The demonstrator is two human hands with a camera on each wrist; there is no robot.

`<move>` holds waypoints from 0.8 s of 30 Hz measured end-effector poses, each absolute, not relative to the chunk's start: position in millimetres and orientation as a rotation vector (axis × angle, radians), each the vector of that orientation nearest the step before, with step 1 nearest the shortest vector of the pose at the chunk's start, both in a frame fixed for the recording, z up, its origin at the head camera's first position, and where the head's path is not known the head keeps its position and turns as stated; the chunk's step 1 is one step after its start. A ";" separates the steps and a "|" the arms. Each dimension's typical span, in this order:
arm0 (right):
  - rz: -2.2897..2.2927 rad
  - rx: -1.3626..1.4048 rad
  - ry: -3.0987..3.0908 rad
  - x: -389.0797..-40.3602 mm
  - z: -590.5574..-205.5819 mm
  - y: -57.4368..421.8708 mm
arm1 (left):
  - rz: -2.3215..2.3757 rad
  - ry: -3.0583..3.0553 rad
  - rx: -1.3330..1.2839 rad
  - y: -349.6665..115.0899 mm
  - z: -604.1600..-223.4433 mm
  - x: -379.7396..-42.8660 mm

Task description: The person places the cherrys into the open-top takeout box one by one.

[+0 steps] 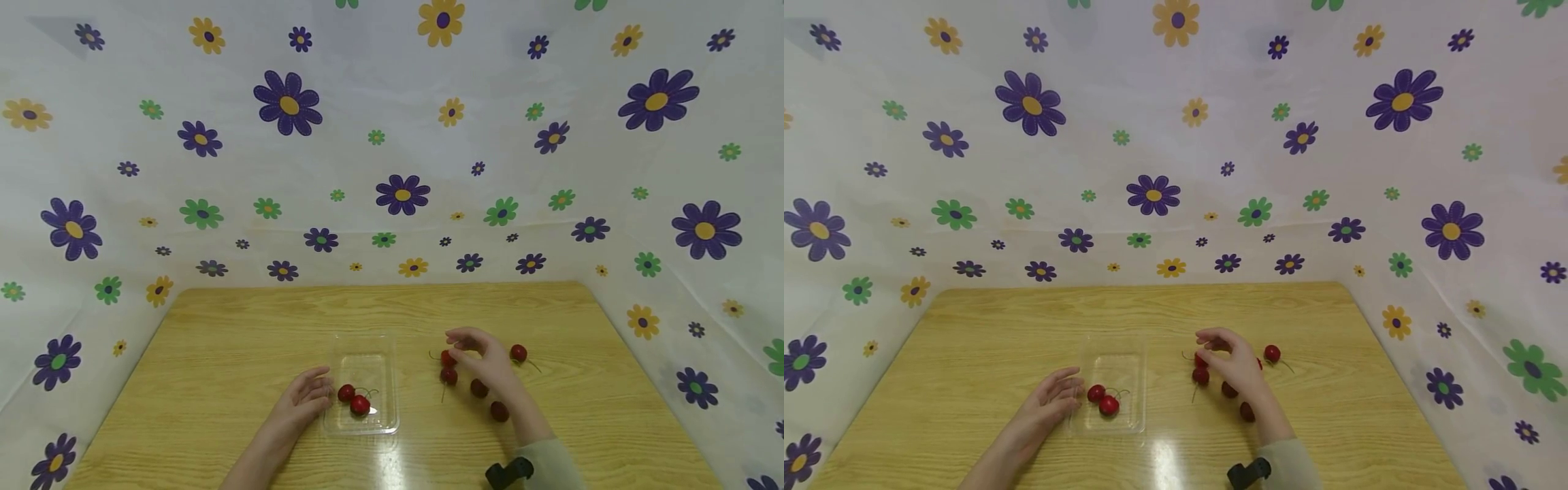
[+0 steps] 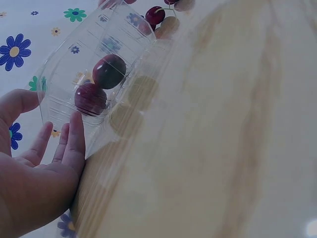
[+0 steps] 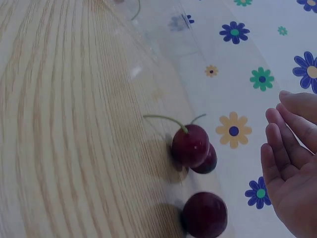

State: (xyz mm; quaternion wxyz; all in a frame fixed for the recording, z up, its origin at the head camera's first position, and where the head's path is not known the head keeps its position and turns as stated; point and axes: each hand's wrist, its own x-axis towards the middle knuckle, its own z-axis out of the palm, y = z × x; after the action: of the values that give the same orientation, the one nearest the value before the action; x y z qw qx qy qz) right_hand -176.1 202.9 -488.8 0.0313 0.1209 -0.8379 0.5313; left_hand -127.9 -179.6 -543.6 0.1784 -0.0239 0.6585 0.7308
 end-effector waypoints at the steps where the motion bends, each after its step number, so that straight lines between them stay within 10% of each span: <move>1: 1.639 0.367 -2.577 -175.3 -488.8 205.1 | 2.066 1.863 -0.069 -179.7 -543.3 -127.8; 24: 1.635 0.265 -2.511 -173.1 -490.1 253.5 | 2.066 1.845 -0.089 -179.4 -541.3 -128.5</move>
State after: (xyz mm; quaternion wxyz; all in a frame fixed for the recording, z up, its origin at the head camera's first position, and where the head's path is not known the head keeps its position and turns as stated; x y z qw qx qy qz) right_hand -173.1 253.5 -490.1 0.0668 0.0878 -0.8328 0.5424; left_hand -128.5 -179.4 -541.3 0.1844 -0.0316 0.6543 0.7327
